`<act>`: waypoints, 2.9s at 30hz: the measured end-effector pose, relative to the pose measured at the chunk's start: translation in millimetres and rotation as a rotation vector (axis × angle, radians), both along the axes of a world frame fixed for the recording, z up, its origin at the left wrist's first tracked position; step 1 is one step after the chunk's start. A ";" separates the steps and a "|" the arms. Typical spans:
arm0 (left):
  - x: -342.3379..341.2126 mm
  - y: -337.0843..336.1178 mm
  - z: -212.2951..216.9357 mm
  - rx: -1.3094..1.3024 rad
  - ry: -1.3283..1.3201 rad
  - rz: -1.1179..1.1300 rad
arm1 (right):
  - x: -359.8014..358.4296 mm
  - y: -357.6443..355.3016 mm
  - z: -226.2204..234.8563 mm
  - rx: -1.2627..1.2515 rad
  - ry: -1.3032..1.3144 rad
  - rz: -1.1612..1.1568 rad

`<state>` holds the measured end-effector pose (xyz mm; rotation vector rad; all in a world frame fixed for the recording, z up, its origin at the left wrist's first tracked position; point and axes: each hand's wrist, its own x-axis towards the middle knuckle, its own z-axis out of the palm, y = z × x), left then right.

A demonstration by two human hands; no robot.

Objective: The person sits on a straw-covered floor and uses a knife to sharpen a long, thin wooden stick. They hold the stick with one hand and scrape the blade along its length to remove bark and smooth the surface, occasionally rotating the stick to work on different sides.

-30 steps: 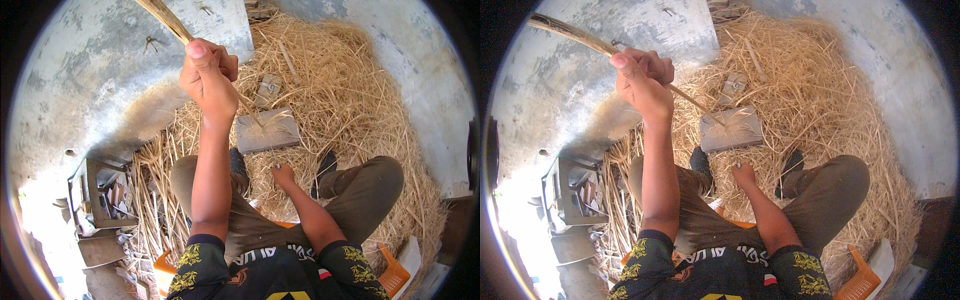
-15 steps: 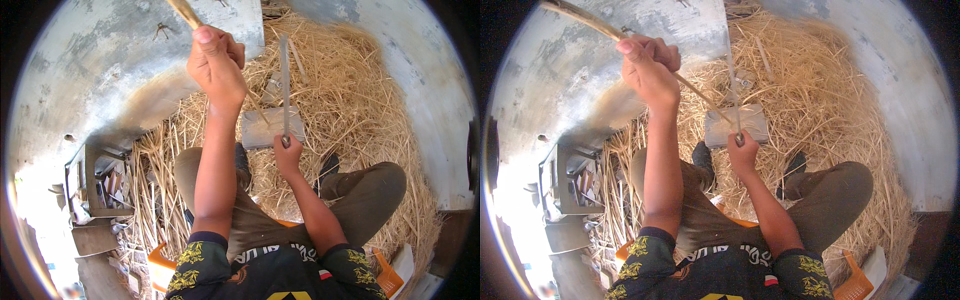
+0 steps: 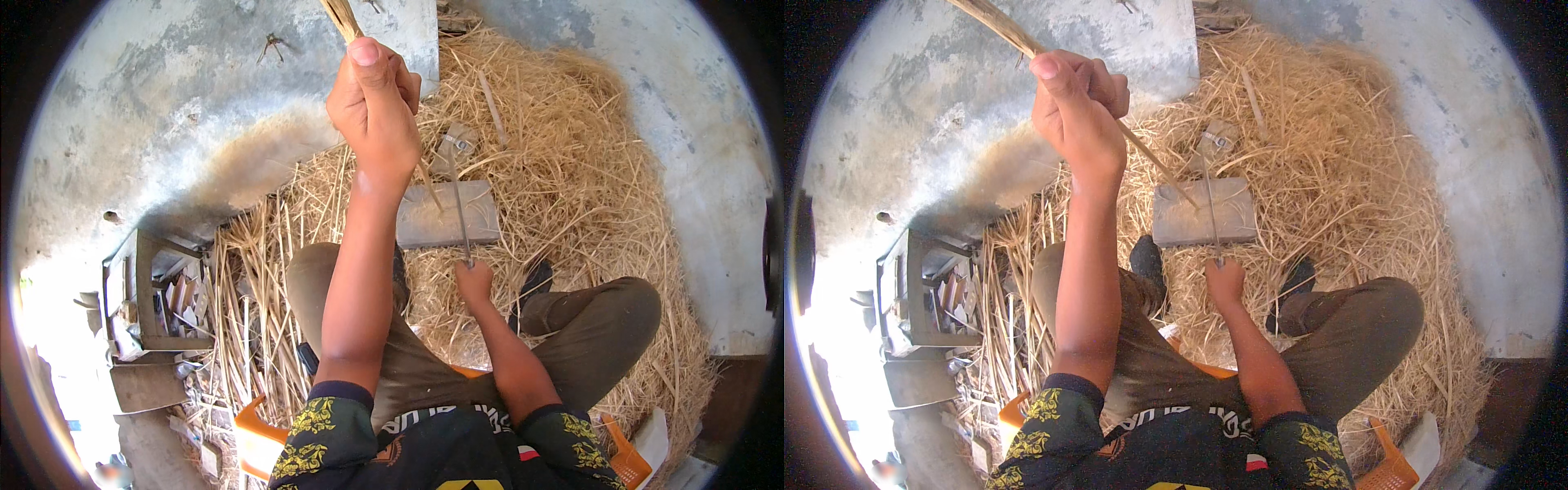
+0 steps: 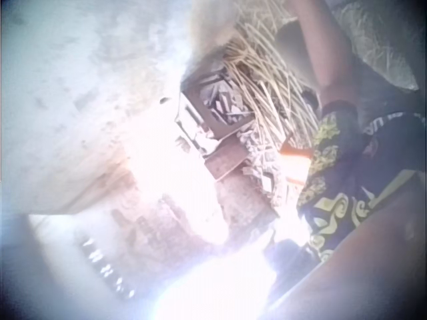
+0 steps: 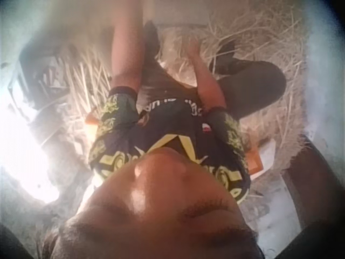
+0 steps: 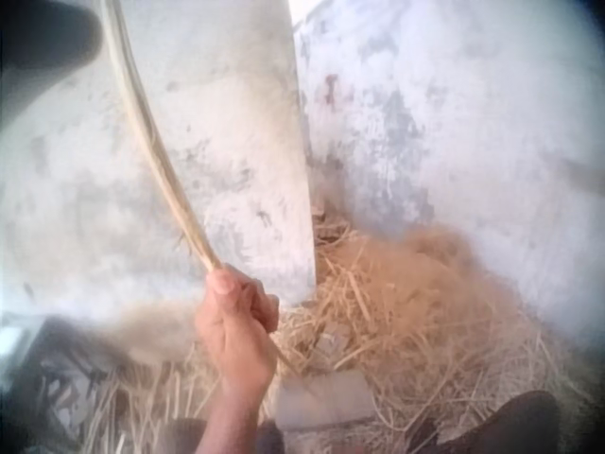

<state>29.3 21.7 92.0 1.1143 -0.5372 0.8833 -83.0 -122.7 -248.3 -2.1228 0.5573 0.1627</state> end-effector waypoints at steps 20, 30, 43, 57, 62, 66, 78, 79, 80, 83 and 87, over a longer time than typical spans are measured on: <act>3.1 25.3 -3.5 -0.047 0.035 0.157 | 29.4 6.0 56.7 0.131 -0.208 -0.126; 3.2 10.5 -1.0 -0.051 0.054 0.157 | -17.4 7.3 -35.1 -0.190 0.091 0.069; 7.7 2.0 -1.2 0.011 0.033 0.165 | 12.4 12.8 15.7 -0.062 -0.231 0.090; 11.3 15.6 1.0 -0.057 0.066 0.100 | 43.3 11.7 109.1 0.240 -0.408 -0.142; 6.3 10.2 1.1 -0.068 0.096 0.089 | 32.7 22.2 82.0 0.118 -0.201 0.100; 7.8 11.7 -0.7 -0.067 0.080 -0.011 | 32.5 11.6 23.2 -0.142 -0.160 0.106; 4.9 1.8 -2.3 0.007 0.043 -0.037 | 31.5 8.0 68.1 -0.062 -0.164 0.160; 3.5 2.2 0.5 0.007 0.041 -0.042 | 29.2 -3.1 40.2 -0.187 -0.045 0.208; 1.7 5.4 0.7 0.008 0.044 -0.040 | 29.0 -4.9 36.2 -0.206 0.017 0.168; 5.0 5.1 -1.9 -0.009 0.039 -0.024 | 29.6 -9.2 40.7 -0.207 0.090 0.104; 11.1 18.2 -2.1 -0.029 0.052 -0.075 | 40.6 11.0 110.9 -0.049 -0.114 0.200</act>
